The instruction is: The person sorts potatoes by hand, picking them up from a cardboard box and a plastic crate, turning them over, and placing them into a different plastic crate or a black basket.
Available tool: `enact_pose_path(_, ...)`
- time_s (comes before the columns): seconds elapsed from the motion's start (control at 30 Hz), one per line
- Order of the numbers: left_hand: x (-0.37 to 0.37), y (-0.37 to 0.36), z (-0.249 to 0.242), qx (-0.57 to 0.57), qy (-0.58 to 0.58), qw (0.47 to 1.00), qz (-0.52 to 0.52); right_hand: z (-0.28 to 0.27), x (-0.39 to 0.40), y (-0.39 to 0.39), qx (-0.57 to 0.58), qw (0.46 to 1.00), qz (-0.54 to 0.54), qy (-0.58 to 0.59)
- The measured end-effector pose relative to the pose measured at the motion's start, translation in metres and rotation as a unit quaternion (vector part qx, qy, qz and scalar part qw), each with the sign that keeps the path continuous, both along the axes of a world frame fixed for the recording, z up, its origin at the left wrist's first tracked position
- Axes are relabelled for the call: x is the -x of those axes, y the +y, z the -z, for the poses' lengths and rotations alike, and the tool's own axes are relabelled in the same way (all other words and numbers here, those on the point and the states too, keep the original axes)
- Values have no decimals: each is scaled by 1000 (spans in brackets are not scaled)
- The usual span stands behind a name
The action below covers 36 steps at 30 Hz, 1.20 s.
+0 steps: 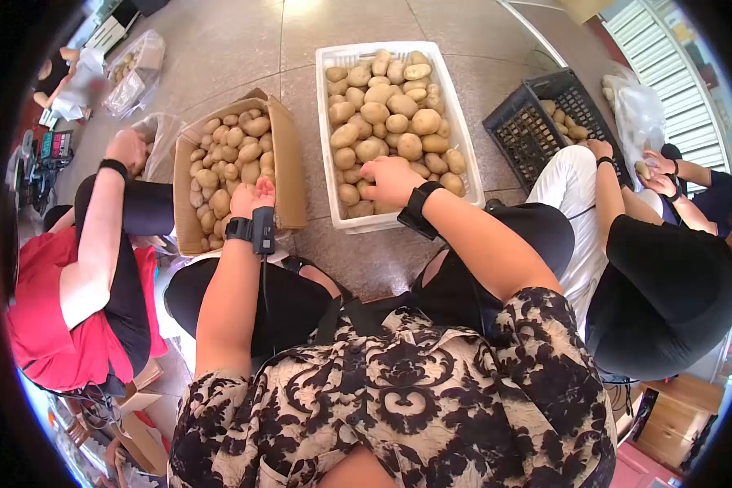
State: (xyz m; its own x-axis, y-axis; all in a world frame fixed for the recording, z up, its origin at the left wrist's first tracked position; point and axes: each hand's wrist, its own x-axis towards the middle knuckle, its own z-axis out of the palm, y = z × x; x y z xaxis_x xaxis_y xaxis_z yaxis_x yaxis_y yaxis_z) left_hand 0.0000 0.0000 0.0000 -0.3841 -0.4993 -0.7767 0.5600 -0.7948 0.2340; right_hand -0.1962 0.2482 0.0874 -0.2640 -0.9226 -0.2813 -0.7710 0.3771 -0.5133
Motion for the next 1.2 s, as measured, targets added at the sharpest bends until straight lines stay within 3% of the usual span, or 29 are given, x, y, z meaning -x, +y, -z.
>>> enact_pose_path(0.2, 16, 31, -42, 19, -94, 995, 21, 6, 6, 7, 42, 991, 92, 84)
enact_pose_path(0.27, 16, 36, -54, 27, -80, 996, 41, 10, 8, 8, -20, 992, 99, 77)
enact_pose_path(0.47, 15, 35, -35, 37, -65, 994, 84, 17, 9, 11, -28, 992, 70, 97)
enact_pose_path(0.53, 11, 26, -8, 30, 7, 995, 99, 29, 8, 15, 5, 988, 71, 135)
enact_pose_path(0.63, 15, 31, -7, 26, -23, 994, 101, 26, 7, 13, -21, 981, 76, 176)
enact_pose_path(0.9, 15, 51, -40, 52, -60, 989, 124, -2, 2, 9, -89, 983, 131, 94)
enact_pose_path(1.2, 16, 54, -34, 22, -42, 985, 165, 1, 14, 16, -1, 991, 128, 25)
